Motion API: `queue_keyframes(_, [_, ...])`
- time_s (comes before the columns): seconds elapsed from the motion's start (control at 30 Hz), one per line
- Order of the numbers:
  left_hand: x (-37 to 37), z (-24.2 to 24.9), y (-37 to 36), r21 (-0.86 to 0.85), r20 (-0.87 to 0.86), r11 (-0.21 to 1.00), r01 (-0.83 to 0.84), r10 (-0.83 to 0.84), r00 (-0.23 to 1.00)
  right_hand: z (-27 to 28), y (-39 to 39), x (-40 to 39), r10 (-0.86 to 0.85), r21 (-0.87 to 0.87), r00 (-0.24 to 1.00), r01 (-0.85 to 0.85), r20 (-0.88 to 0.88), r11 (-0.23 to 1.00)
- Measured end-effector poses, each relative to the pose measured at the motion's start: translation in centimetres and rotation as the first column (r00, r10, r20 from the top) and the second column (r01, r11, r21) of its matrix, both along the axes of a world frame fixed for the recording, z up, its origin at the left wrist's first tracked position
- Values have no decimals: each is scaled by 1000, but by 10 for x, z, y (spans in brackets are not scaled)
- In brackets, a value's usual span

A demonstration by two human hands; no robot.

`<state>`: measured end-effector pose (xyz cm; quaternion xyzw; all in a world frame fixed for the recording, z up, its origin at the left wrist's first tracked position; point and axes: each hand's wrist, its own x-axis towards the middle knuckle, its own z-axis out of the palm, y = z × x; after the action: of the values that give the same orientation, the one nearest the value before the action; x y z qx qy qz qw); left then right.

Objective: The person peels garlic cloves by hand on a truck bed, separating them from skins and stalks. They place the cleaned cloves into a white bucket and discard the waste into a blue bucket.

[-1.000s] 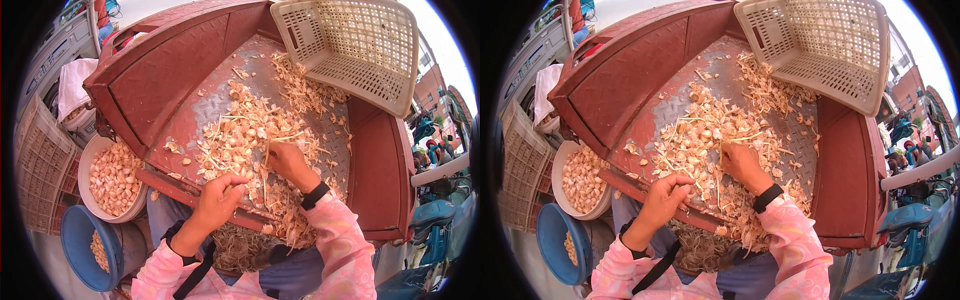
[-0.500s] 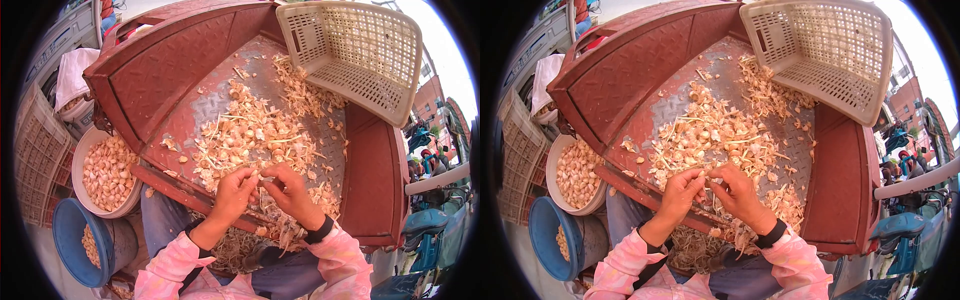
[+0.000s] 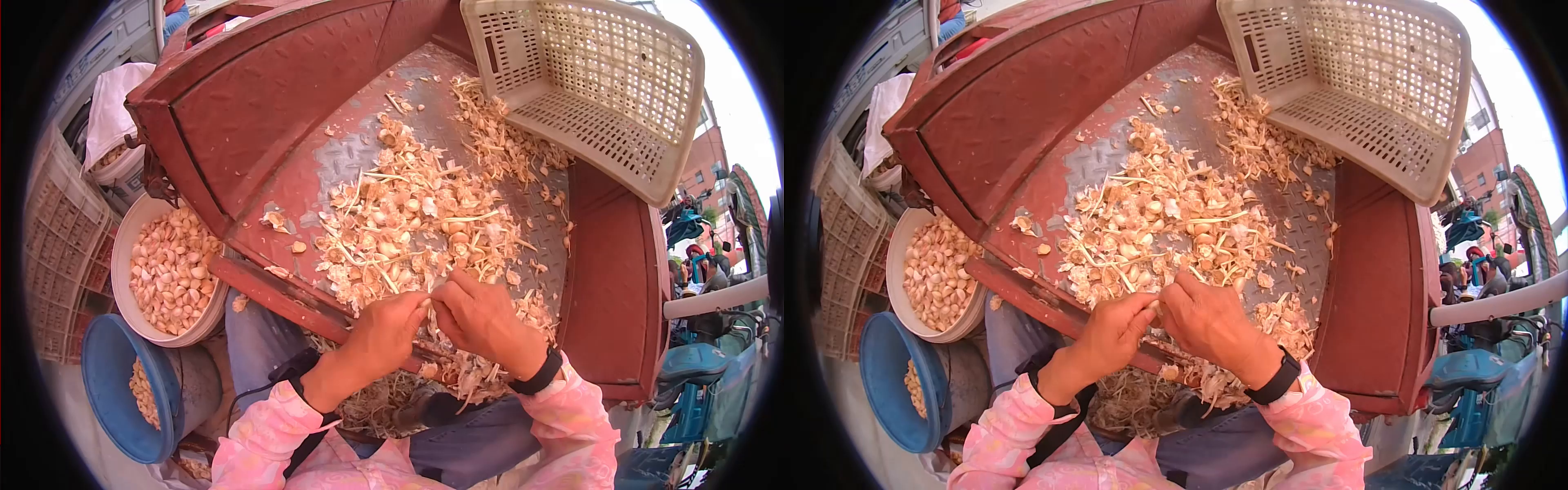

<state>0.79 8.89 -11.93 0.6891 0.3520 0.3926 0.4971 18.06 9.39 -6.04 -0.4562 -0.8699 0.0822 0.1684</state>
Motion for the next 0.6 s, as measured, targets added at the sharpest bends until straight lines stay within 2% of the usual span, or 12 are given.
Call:
queue_keyframes(0.07, [3,0,-10,301,-73,953,-24,48,996,-15,11,13,-137,-92,977,124,-161,988])
queue_keyframes(0.17, [0,13,-17,201,19,979,-25,22,1000,-24,43,37,-340,-154,940,339,21,928])
queue_keyframes(0.2, [-4,17,-15,129,18,991,-20,18,1000,-26,55,38,-328,-78,944,329,16,941])
queue_keyframes(0.27, [-8,11,-11,-58,132,998,11,-3,991,-32,79,40,-303,72,953,302,8,951])
queue_keyframes(0.3, [-10,8,-10,-154,190,988,34,-5,982,-41,92,42,-302,98,951,294,68,951])
queue_keyframes(0.37, [-17,13,-12,-453,379,871,191,-6,926,-54,112,45,-300,149,935,275,190,950])
queue_keyframes(0.4, [-19,15,-13,-571,466,772,281,22,885,-52,116,45,-233,37,951,230,201,972])
queue_keyframes(0.47, [-23,10,-13,-598,501,741,305,49,864,-45,116,44,-97,-193,975,136,199,972])
queue_keyframes(0.57, [-27,-3,-13,-614,493,740,274,88,866,-28,82,49,27,-170,982,5,189,985])
queue_keyframes(0.6, [-26,-7,-13,-615,481,746,253,102,871,-21,70,52,-106,-267,960,177,261,947])
